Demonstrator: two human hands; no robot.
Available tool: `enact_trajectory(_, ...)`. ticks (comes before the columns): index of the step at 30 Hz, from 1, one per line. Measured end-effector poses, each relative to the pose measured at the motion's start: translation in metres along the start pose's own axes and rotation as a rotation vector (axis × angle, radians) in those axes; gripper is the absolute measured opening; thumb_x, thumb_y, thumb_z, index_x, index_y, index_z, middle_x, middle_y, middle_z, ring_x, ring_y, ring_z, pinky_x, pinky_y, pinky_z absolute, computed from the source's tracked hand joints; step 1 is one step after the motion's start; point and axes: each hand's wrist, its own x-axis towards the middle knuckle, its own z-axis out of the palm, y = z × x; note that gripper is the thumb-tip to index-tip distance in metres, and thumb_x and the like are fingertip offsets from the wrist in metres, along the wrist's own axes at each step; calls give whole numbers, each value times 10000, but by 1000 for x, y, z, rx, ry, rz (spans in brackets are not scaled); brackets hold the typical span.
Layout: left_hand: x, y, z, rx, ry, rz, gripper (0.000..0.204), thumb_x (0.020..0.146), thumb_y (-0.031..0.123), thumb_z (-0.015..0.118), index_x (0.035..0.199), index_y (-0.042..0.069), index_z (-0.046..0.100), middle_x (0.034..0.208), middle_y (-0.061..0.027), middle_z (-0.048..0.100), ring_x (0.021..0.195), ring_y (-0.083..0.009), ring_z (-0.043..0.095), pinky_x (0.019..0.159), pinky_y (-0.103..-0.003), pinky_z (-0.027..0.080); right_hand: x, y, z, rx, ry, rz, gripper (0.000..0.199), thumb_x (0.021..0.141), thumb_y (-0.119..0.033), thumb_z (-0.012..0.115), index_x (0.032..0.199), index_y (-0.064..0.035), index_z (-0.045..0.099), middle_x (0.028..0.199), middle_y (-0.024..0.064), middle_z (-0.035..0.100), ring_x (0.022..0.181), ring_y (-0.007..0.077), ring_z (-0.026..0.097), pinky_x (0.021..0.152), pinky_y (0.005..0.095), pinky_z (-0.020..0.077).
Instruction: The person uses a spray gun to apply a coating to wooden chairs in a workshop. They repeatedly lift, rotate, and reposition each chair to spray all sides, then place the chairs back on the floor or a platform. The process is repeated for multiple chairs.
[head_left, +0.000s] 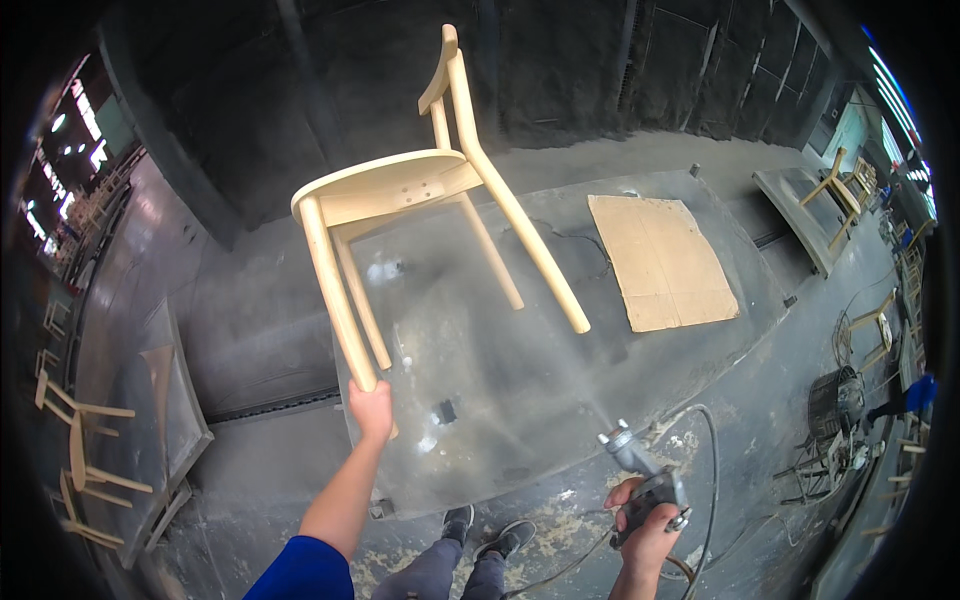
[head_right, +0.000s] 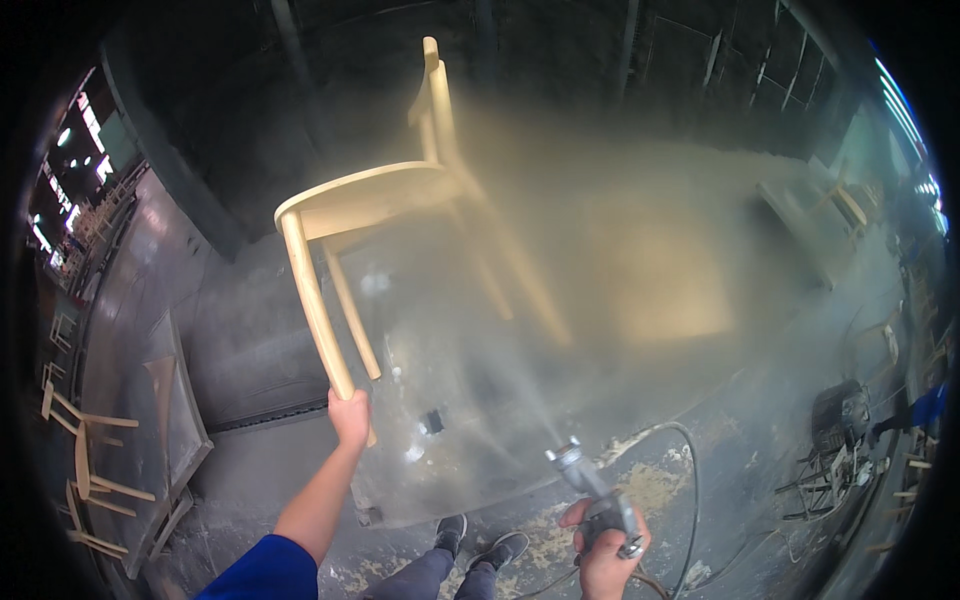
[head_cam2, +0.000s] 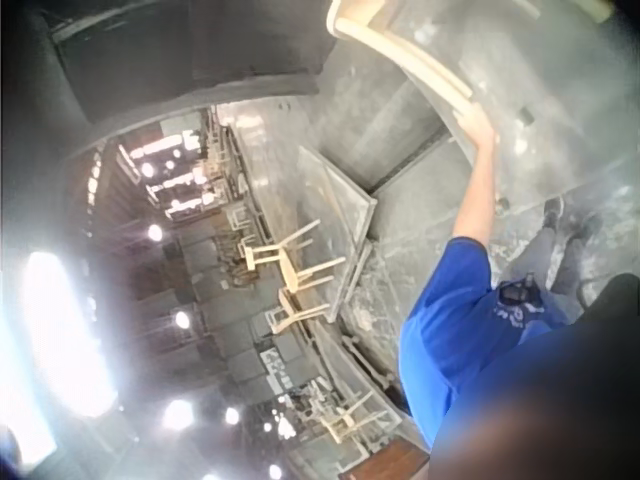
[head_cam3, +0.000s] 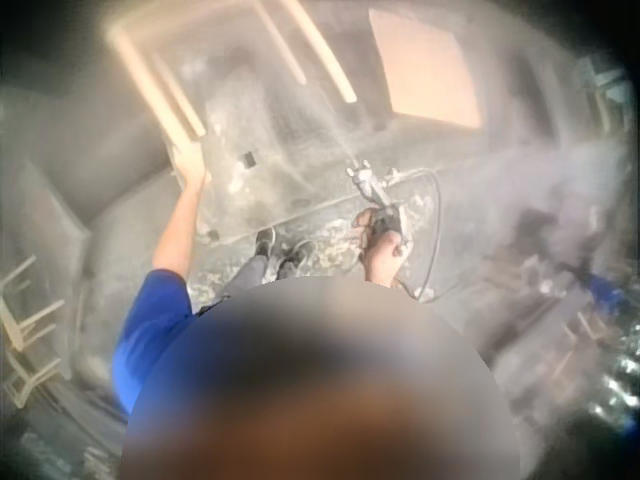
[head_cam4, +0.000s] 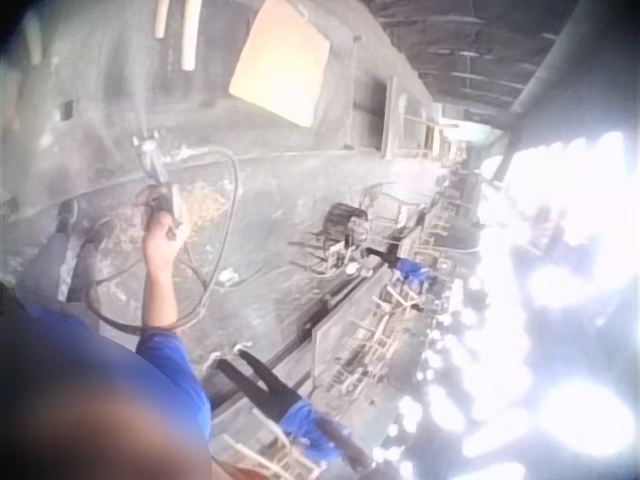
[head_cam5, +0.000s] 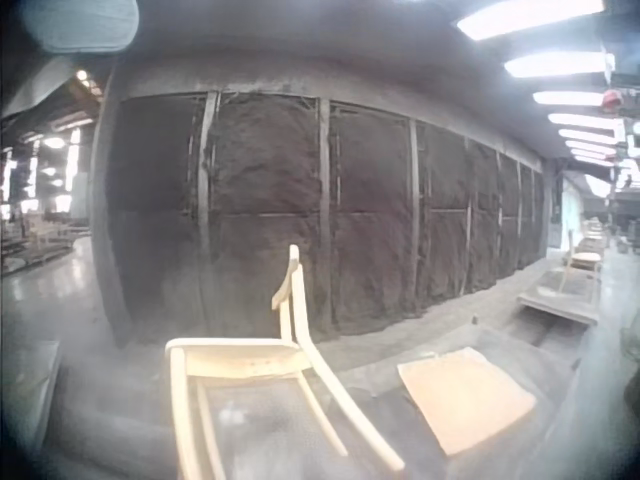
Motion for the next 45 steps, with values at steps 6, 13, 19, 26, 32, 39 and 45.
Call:
enact_trajectory(6, -16, 1, 2, -51, 3, -36, 222, 764, 86, 608, 946, 2, 512, 669, -93, 583, 543, -193, 593, 521, -354, 489, 6, 19, 0, 41, -8, 40, 899, 812, -860, 434, 873, 29, 554, 737, 97, 583, 600, 194, 593, 425, 228, 353)
enact_trajectory(13, -25, -10, 5, -18, 13, -12, 270, 765, 118, 617, 985, -6, 521, 701, -114, 611, 575, -202, 626, 552, -369, 505, 16, 47, 19, 130, 52, 206, 825, 911, -773, 410, 1117, 15, 545, 763, 82, 600, 669, 183, 632, 430, 223, 347)
enact_trajectory(19, -36, -18, 4, -20, -5, -2, 323, 762, 118, 615, 1027, -37, 515, 719, -120, 608, 584, -217, 639, 579, -368, 525, 19, 81, 88, 263, -235, 354, 596, 1008, -598, 474, 1096, -17, 571, 789, 90, 647, 696, 165, 645, 456, 231, 373)
enact_trajectory(26, -54, -14, 8, -48, -24, -71, 393, 772, 96, 616, 1120, -43, 500, 776, -121, 609, 607, -210, 643, 579, -351, 528, 3, 117, 72, 54, -181, 585, 440, 1038, -488, 506, 973, -60, 583, 779, 57, 666, 694, 128, 635, 474, 242, 386)
enact_trajectory(32, -69, -28, 16, -87, -20, -53, 426, 803, 51, 587, 1200, -22, 452, 796, -114, 578, 549, -200, 600, 501, -337, 509, -10, 109, 56, 63, 119, 486, 477, 1040, -518, 480, 1031, -49, 565, 812, 52, 648, 685, 120, 621, 472, 223, 374)
enact_trajectory(39, -85, -20, 19, -56, -134, -136, 501, 842, 64, 622, 1282, -35, 405, 944, -142, 589, 671, -207, 626, 597, -345, 544, 20, 102, 96, 259, 321, 248, 326, 1043, -336, 560, 1019, -14, 607, 781, 29, 645, 690, 78, 579, 562, 212, 412)
enact_trajectory(45, -96, -37, 12, -59, -271, -162, 557, 858, 66, 631, 1332, -40, 358, 1016, -165, 571, 800, -231, 634, 740, -367, 541, -10, 124, 78, -95, 378, 246, 361, 1043, -412, 543, 987, -59, 593, 732, 8, 625, 625, 84, 564, 485, 225, 369)
